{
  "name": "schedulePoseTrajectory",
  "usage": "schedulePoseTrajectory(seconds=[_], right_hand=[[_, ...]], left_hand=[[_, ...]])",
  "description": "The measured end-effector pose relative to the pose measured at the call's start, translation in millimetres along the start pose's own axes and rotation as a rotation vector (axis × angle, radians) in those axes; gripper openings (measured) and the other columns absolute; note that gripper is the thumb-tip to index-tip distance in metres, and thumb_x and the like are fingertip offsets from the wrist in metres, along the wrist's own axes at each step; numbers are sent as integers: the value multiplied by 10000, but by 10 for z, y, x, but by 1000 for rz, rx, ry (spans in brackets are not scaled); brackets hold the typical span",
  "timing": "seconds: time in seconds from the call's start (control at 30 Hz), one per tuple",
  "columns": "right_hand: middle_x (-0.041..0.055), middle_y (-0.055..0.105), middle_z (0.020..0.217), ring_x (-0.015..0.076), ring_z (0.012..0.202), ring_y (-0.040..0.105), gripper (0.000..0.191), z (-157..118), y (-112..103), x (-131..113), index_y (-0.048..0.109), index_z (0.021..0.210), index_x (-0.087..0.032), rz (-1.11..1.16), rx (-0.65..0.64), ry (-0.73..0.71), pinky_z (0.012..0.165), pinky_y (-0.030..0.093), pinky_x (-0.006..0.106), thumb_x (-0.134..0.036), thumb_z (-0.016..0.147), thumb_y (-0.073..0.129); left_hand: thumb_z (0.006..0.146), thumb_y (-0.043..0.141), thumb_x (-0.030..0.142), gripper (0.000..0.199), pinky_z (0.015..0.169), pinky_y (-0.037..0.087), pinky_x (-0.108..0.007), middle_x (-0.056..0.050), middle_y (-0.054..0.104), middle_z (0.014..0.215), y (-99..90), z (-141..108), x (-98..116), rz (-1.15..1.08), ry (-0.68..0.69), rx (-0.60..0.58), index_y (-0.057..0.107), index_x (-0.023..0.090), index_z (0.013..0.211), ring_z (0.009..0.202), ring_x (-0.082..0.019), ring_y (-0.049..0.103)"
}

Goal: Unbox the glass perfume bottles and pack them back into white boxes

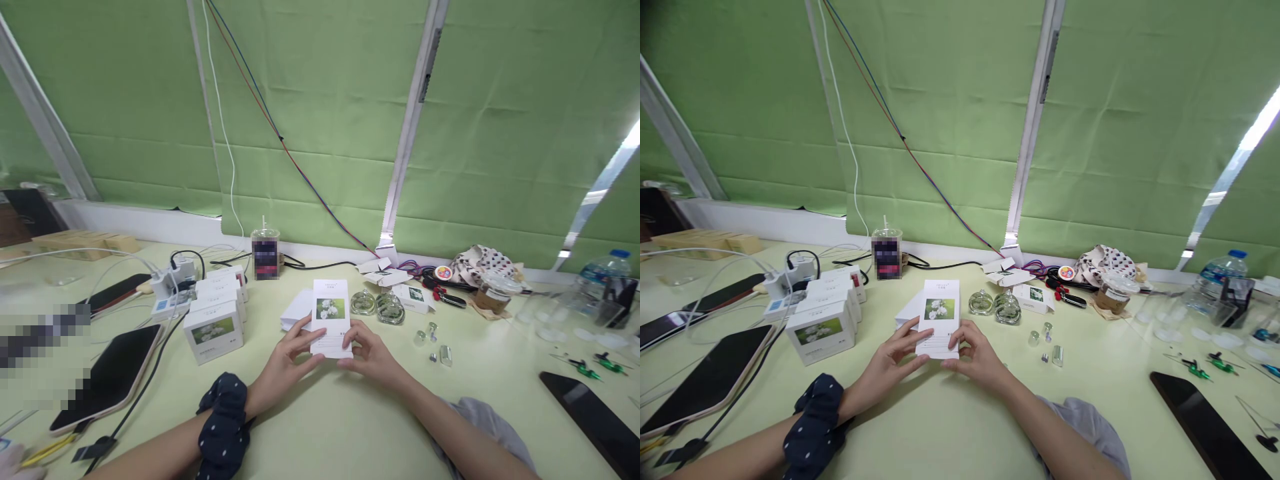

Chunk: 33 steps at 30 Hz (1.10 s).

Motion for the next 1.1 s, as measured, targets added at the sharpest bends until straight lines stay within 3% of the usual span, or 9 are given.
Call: schedulePoseTrajectory(seconds=[0.13,0.37,0.5,0.6,0.73,0.83,0.97,1.03,1.1], right_hand=[[64,350,1332,211,1085,545,342,-8,5,5,555,931,-243,-20,25,-5,791,521,316,-375,690,759],[54,496,1115,181,913,584,288,-8,-3,38,545,927,-240,-114,82,-28,710,532,302,-362,730,716],[73,451,1131,205,966,548,244,-20,12,-4,579,972,-254,-322,90,-117,735,522,322,-324,762,684],[89,375,1239,224,996,524,283,-53,90,-77,623,1040,-278,-533,21,-234,834,490,374,-321,767,685],[66,176,1449,214,942,509,312,-123,224,-201,647,1117,-309,-674,-135,-327,859,466,411,-335,806,644],[56,254,1464,208,966,521,241,-159,289,-296,675,1079,-293,-605,-215,-345,898,453,401,-310,864,566],[90,600,1166,206,1018,578,260,-145,298,-308,706,923,-218,-422,-233,-283,897,463,352,-335,912,473],[88,685,928,190,870,638,379,-120,257,-250,690,752,-182,-326,-197,-247,794,497,314,-398,922,430],[60,657,634,150,604,622,537,-90,165,-167,605,554,-171,-206,-89,-195,620,493,268,-465,932,362]], left_hand=[[799,615,456,433,1053,411,-396,-38,347,1492,-12,6,10,19,-25,-13,610,311,1206,1365,-292,320],[808,602,456,389,1007,460,-420,-51,394,1462,2,-7,1,25,7,-32,636,317,1170,1308,-299,416],[830,585,430,355,1037,427,-403,-75,384,1443,56,-23,83,-17,36,-47,621,272,1145,1354,-290,338],[836,594,401,348,1052,399,-410,-87,392,1411,111,-30,157,-130,82,-98,539,262,1151,1285,-259,431],[781,668,415,565,1032,395,-469,-115,447,1371,154,-21,89,-362,48,-195,412,266,1262,1245,-288,477],[668,779,381,793,1053,359,-496,-143,482,1358,143,-1,-32,-402,-5,-199,360,235,1326,1260,-321,460],[700,756,346,660,1015,406,-473,-136,573,1281,119,18,-56,-337,-45,-193,463,191,1271,1182,-306,532],[765,690,360,562,974,443,-451,-124,617,1225,103,17,-10,-277,-55,-182,492,176,1257,1132,-289,565],[784,663,357,493,949,460,-423,-109,646,1176,88,10,51,-198,-43,-198,529,169,1220,1101,-274,579]])
Point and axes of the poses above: each hand's wrist, its own z-axis towards the middle knuckle, its own y-axis out of the palm, x = y × z, the point moved 3 cm from there along z, towards the middle knuckle
